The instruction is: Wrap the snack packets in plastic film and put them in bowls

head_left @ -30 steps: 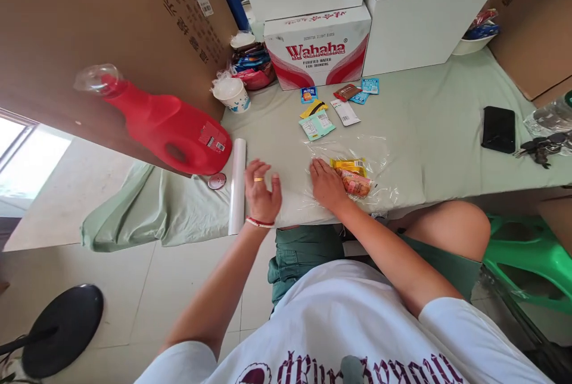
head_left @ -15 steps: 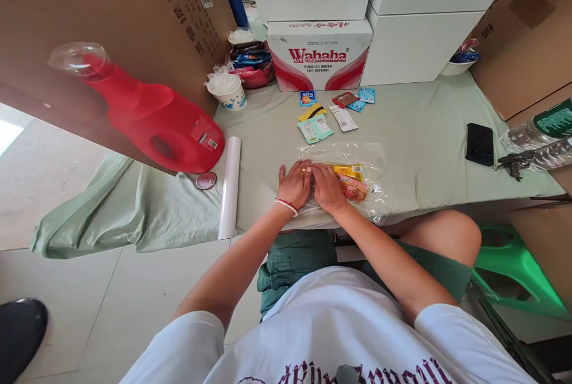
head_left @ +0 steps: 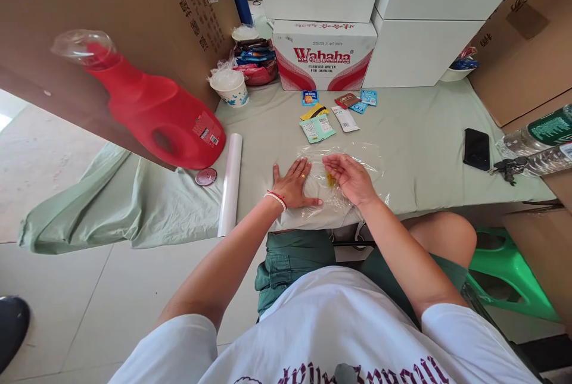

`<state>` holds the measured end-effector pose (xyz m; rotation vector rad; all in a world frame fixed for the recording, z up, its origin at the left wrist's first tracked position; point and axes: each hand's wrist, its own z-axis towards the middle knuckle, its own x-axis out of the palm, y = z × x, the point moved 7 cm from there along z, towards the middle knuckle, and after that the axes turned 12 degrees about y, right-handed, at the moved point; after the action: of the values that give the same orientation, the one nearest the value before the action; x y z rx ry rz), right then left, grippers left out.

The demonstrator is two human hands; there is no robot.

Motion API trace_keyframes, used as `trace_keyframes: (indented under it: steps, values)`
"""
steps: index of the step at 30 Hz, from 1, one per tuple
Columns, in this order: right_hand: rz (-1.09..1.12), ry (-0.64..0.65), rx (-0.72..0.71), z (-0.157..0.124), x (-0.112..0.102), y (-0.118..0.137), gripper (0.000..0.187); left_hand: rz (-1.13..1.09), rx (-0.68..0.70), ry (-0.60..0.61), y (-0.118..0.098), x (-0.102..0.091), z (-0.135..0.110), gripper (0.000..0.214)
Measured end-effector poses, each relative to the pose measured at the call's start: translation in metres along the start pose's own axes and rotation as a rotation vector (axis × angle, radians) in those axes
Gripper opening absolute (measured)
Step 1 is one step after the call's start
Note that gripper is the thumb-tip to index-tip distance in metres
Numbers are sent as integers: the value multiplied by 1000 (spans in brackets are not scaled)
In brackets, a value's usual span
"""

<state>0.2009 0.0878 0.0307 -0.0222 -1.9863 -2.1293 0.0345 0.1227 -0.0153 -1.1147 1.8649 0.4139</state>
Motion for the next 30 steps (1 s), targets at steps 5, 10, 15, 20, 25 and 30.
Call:
trace_keyframes:
  steps: [5, 10, 15, 20, 25, 30]
  values:
    - [-669, 37, -67, -37, -30, 34, 28, -12, 16, 63, 3, 2, 2, 140]
    - [-1438, 155, -10, -70, -33, 19, 46, -9, 22, 67, 4, 2, 3, 143]
    - [-1603, 153, 45, -78, -50, 17, 38, -14, 38, 69, 4, 2, 4, 143]
    - [-1404, 115, 22, -69, -80, 36, 28, -24, 37, 83, 4, 2, 3, 143]
    - [-1192, 116, -67, -37, -79, 59, 28, -17, 42, 66, 4, 2, 3, 142]
    - [-1352, 293, 122, 12, -55, 31, 33, -8, 31, 54, 4, 1, 2, 141]
